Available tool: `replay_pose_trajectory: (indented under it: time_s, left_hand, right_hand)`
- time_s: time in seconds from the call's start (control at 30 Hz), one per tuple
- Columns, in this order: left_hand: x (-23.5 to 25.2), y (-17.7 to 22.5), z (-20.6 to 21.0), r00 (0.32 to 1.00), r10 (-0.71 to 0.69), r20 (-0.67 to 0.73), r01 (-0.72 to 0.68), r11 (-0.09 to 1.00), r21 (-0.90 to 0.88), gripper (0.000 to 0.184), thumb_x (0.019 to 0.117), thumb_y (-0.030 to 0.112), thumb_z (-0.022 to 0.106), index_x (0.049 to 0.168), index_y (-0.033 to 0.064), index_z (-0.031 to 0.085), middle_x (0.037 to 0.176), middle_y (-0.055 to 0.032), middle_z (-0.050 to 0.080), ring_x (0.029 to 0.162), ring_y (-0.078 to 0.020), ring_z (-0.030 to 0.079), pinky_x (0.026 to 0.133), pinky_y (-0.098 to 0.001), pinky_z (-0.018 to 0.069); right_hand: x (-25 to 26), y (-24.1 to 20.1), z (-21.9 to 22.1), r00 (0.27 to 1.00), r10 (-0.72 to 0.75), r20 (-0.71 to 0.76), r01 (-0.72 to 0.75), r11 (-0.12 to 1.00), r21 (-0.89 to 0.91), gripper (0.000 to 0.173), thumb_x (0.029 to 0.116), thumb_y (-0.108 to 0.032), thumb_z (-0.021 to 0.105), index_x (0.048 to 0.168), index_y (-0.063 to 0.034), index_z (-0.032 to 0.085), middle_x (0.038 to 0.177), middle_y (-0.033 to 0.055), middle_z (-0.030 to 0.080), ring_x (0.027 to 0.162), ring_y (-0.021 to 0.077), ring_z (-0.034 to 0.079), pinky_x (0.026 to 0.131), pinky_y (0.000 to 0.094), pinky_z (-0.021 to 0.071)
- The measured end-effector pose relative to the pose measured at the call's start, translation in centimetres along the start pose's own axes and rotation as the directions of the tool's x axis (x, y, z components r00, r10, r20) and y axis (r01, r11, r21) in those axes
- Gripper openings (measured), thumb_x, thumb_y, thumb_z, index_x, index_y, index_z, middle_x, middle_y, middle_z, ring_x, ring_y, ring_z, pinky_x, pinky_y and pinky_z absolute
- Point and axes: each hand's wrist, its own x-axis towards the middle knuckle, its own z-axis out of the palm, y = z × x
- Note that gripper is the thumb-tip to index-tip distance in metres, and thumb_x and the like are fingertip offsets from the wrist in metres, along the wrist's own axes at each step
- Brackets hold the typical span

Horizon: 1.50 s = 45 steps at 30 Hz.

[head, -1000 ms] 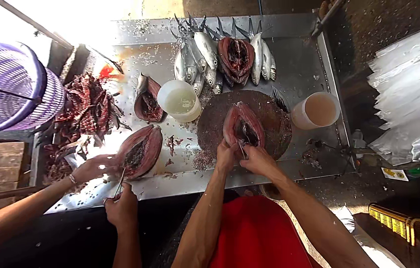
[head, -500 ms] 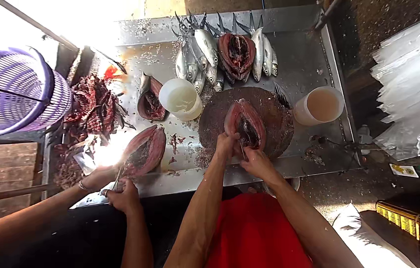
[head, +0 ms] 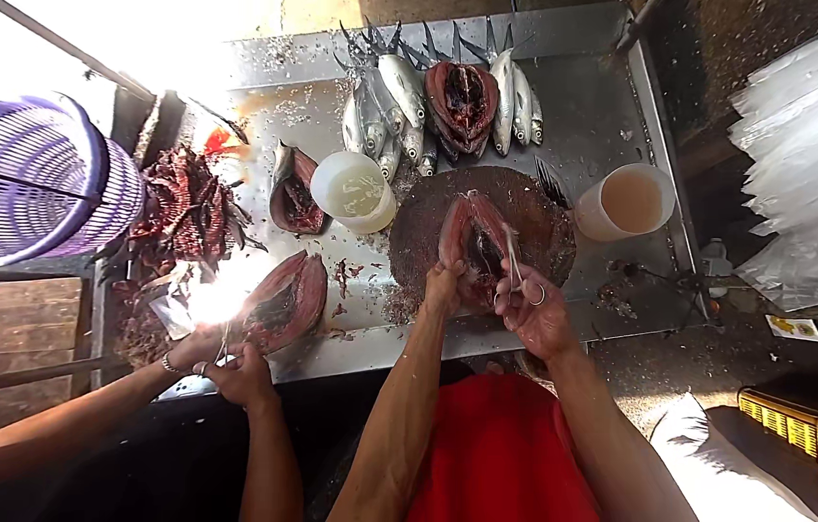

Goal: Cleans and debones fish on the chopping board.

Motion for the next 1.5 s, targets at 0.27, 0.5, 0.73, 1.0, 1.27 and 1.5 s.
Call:
replay_pose_trajectory:
  time_s: [0.27, 0.5, 0.73, 1.0, 1.27, 1.5]
  left_hand:
    - [-0.5, 0.8, -0.2, 0.996, 0.036, 0.084, -0.037, 0.999, 0.006, 0.029, 0.0938, -0.006, 0.061, 0.122, -0.0053, 0.057, 0.097, -0.0175, 0.071, 0.083, -0.0248, 0.071, 0.077, -0.0419, 0.0613]
    - [-0.3, 0.9, -0.3, 0.991, 0.095, 0.099, -0.113, 0.976, 0.188, 0.029, 0.088, -0.006, 0.07, 0.115, -0.0068, 0.06, 0.096, -0.0173, 0.072, 0.083, -0.023, 0.072, 0.077, -0.0399, 0.0615]
    - [0.8, 0.9, -0.5, 0.989, 0.121, 0.085, -0.138, 0.961, 0.24, 0.024, 0.0859, -0.003, 0.072, 0.108, -0.0046, 0.063, 0.085, -0.0143, 0.071, 0.071, -0.0211, 0.07, 0.068, -0.0383, 0.0605]
    - [0.4, 2.0, -1.0, 0.98, 0.013, 0.196, -0.027, 0.997, 0.067, 0.024, 0.1037, 0.01, 0.054, 0.125, 0.0004, 0.054, 0.093, -0.013, 0.07, 0.078, -0.0203, 0.07, 0.074, -0.0385, 0.0605]
    - [0.9, 1.7, 0.1, 0.999, -0.044, 0.001, 0.044, 0.994, 0.095, 0.02, 0.1014, 0.013, 0.062, 0.116, 0.0, 0.058, 0.077, -0.0121, 0.066, 0.06, -0.0186, 0.065, 0.057, -0.0342, 0.0574]
    - [0.8, 1.9, 0.2, 0.999, 0.008, 0.044, -0.015, 0.986, 0.168, 0.023, 0.0991, 0.009, 0.065, 0.119, -0.0006, 0.06, 0.089, -0.0141, 0.07, 0.073, -0.0209, 0.069, 0.069, -0.038, 0.06]
  right_hand:
    - [1.2, 1.0, -4.5, 0.906, 0.105, -0.411, -0.423, 0.293, -0.858, 0.061, 0.0911, -0.026, 0.073, 0.141, 0.0002, 0.05, 0.098, 0.0121, 0.07, 0.078, 0.0218, 0.07, 0.072, 0.0412, 0.0611]
    - [1.6, 2.0, 0.6, 0.922, 0.333, -0.198, -0.008, -0.495, -0.869, 0.054, 0.0907, -0.029, 0.063, 0.139, -0.006, 0.056, 0.12, 0.0229, 0.067, 0.105, 0.0414, 0.068, 0.086, 0.0583, 0.0526]
    - [6.0, 1.8, 1.0, 0.878, 0.435, -0.2, -0.349, 0.297, -0.889, 0.031, 0.0982, -0.016, 0.065, 0.123, 0.0022, 0.064, 0.087, 0.0108, 0.069, 0.069, 0.0176, 0.065, 0.064, 0.0327, 0.0559]
    - [4.8, 3.7, -0.8, 0.872, 0.461, -0.164, -0.479, 0.737, -0.477, 0.03, 0.1017, -0.009, 0.059, 0.128, 0.0055, 0.059, 0.085, 0.0095, 0.069, 0.057, 0.012, 0.06, 0.05, 0.0251, 0.0504]
    - [4.1, 4.1, -0.5, 0.875, 0.459, -0.154, -0.46, 0.689, -0.56, 0.03, 0.1034, -0.012, 0.057, 0.128, 0.0052, 0.059, 0.086, 0.0086, 0.069, 0.06, 0.0119, 0.062, 0.051, 0.0249, 0.0517]
    - [4.1, 3.3, -0.8, 0.91, 0.408, -0.07, -0.315, 0.793, 0.522, 0.036, 0.1087, -0.023, 0.039, 0.108, 0.0025, 0.064, 0.088, 0.0117, 0.07, 0.056, 0.008, 0.063, 0.046, 0.0155, 0.0499]
